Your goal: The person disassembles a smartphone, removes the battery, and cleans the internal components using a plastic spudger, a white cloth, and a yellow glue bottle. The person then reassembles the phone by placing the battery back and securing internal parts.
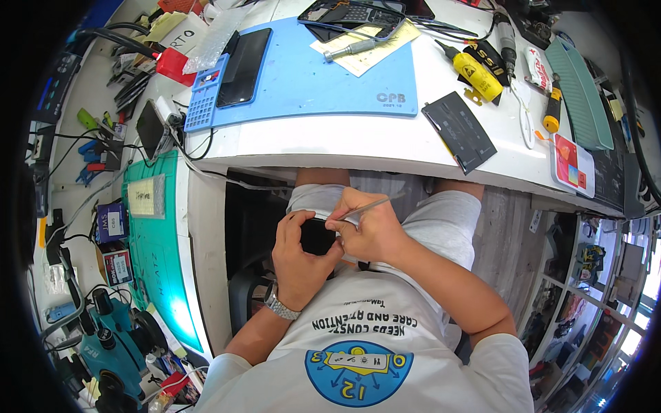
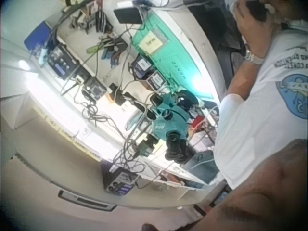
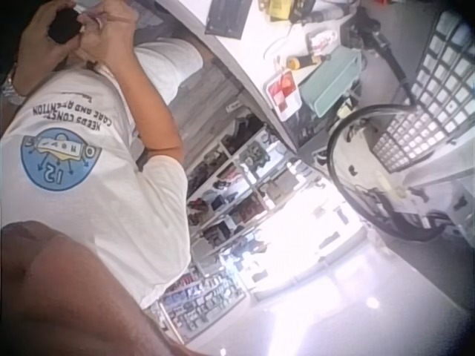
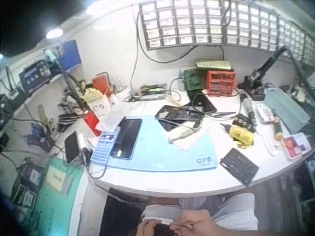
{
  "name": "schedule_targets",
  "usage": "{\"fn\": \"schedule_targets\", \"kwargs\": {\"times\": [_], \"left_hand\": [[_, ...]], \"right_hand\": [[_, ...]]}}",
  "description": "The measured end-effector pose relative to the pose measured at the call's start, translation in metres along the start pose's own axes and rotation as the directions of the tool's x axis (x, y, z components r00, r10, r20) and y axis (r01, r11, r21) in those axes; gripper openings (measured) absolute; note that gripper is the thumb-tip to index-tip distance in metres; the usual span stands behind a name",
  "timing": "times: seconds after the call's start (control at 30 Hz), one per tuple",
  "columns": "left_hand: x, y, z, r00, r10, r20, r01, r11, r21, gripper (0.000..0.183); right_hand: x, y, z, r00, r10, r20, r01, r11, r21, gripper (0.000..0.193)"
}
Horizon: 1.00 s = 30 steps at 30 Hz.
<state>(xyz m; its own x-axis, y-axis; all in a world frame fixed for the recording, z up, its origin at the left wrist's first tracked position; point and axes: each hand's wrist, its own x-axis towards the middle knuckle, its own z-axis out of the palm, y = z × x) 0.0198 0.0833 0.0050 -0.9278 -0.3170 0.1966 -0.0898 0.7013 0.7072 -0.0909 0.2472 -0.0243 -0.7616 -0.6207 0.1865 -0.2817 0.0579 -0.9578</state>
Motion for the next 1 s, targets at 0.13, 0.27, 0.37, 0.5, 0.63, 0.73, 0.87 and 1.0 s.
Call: {"fn": "schedule_targets", "kwargs": {"times": [0.13, 0.27, 0.37, 0.5, 0.63, 0.73, 0.87, 1.0], "left_hand": [[0.004, 0.0, 0.001, 1.0, -0.001, -0.025, 0.001, 1.0, 0.023, 0.065], [0.01, -0.006, 0.005, 0.999, -0.042, -0.003, 0.042, 0.998, 0.041, 0.065], [0.011, -0.006, 0.008, 0.999, -0.041, 0.032, 0.039, 0.997, 0.071, 0.068], [0.013, -0.002, 0.014, 0.999, -0.03, 0.042, 0.027, 0.996, 0.089, 0.073], [0.011, -0.002, 0.017, 0.997, -0.037, 0.061, 0.034, 0.997, 0.064, 0.076], [0.011, -0.003, 0.017, 0.997, -0.033, 0.072, 0.031, 0.999, 0.036, 0.075], [0.011, -0.002, 0.018, 0.996, -0.05, 0.077, 0.05, 0.999, 0.0, 0.074], [0.011, -0.003, 0.018, 0.997, -0.044, 0.071, 0.046, 0.999, -0.027, 0.073]], "right_hand": [[-0.001, 0.0, 0.001, 0.983, 0.178, -0.055, -0.159, 0.955, 0.252, 0.009], [-0.003, -0.02, -0.003, 0.961, 0.176, -0.212, -0.148, 0.979, 0.14, 0.01], [-0.009, -0.02, -0.005, 0.948, 0.175, -0.267, -0.147, 0.982, 0.122, 0.013], [-0.017, 0.005, -0.001, 0.937, 0.038, -0.348, -0.009, 0.996, 0.085, 0.019], [-0.019, 0.009, 0.0, 0.944, -0.032, -0.328, 0.047, 0.998, 0.038, 0.023], [-0.021, 0.013, 0.003, 0.937, -0.017, -0.348, 0.049, 0.995, 0.084, 0.025], [-0.021, 0.008, 0.003, 0.94, -0.024, -0.34, 0.055, 0.995, 0.08, 0.025], [-0.019, 0.003, 0.001, 0.941, -0.105, -0.322, 0.107, 0.994, -0.013, 0.025]]}}
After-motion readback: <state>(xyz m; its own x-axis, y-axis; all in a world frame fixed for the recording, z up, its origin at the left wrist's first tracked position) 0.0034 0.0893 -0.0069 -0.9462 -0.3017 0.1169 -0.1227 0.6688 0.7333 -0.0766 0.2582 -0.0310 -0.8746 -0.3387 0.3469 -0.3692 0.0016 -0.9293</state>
